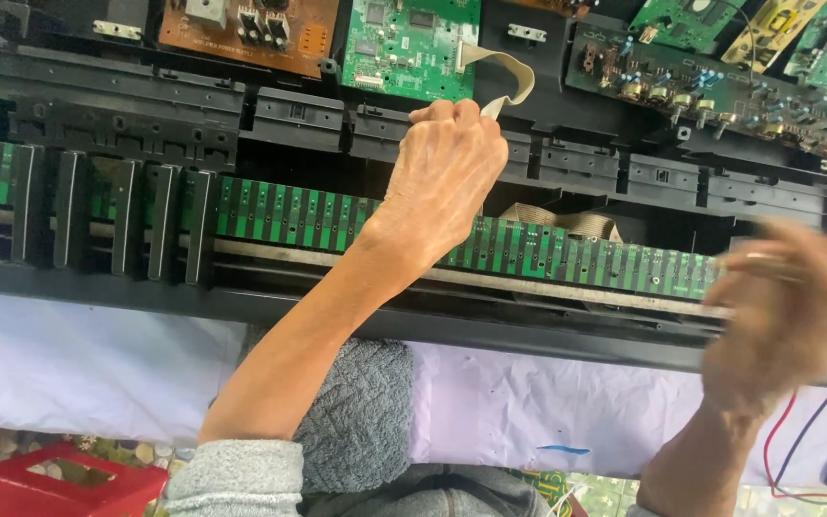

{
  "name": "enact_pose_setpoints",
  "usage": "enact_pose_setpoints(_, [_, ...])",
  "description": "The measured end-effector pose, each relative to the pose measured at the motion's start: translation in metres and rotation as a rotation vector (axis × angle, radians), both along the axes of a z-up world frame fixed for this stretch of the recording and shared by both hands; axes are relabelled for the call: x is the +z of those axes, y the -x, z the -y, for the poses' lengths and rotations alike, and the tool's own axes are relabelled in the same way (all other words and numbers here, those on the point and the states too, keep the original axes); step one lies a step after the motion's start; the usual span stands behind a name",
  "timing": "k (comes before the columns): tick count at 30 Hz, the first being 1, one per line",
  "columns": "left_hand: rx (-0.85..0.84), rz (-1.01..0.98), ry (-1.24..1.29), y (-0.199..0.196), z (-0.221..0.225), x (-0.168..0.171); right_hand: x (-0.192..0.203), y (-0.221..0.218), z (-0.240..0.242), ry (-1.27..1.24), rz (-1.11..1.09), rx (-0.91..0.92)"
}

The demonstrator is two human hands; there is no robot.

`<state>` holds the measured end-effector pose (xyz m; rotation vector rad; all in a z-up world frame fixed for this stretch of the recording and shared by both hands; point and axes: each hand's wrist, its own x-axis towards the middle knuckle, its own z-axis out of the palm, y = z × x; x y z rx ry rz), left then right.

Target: Disassembling an electronic keyboard by unscrewing internal circuit boards and disconnecting ribbon cables.

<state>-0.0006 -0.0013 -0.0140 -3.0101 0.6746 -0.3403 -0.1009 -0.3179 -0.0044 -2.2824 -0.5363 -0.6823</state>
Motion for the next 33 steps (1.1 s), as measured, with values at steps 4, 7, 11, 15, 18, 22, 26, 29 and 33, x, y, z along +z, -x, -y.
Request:
enact_pose_setpoints(4, [-0.003,0.007,0.013,0.0,0.0,0.0,0.006,-0.007,-0.051,0.241,-0.206,-0.048])
enact_pose_setpoints(7, [-0.003,-0.009,0.029,0.0,-0.001,0.002,0.005,-0.012,-0.067,0.317,-0.312,-0.103])
enact_pose_setpoints(11, [0.009,-0.015,0.025,-0.001,0.0,0.002,0.003,-0.014,-0.075,0.359,-0.287,-0.137])
enact_pose_setpoints(15, [0.006,-0.007,0.018,0.0,0.0,0.002,-0.002,-0.012,-0.076,0.334,-0.253,-0.138])
enact_pose_setpoints(18, [0.002,-0.016,0.041,-0.001,0.0,0.0,-0.001,-0.012,-0.078,0.327,-0.271,-0.148])
enact_pose_setpoints(22, [0.009,-0.007,0.046,0.0,0.0,0.0,-0.002,-0.011,-0.08,0.331,-0.267,-0.148])
enact_pose_setpoints(26, [0.01,-0.011,0.045,0.0,0.0,0.002,-0.007,-0.012,-0.079,0.307,-0.276,-0.139])
enact_pose_setpoints(29, [0.007,-0.009,0.037,0.0,0.0,0.001,-0.007,-0.012,-0.081,0.273,-0.291,-0.125])
enact_pose_setpoints(33, [0.002,0.001,0.029,0.0,-0.001,0.001,-0.002,-0.013,-0.082,0.263,-0.337,-0.111])
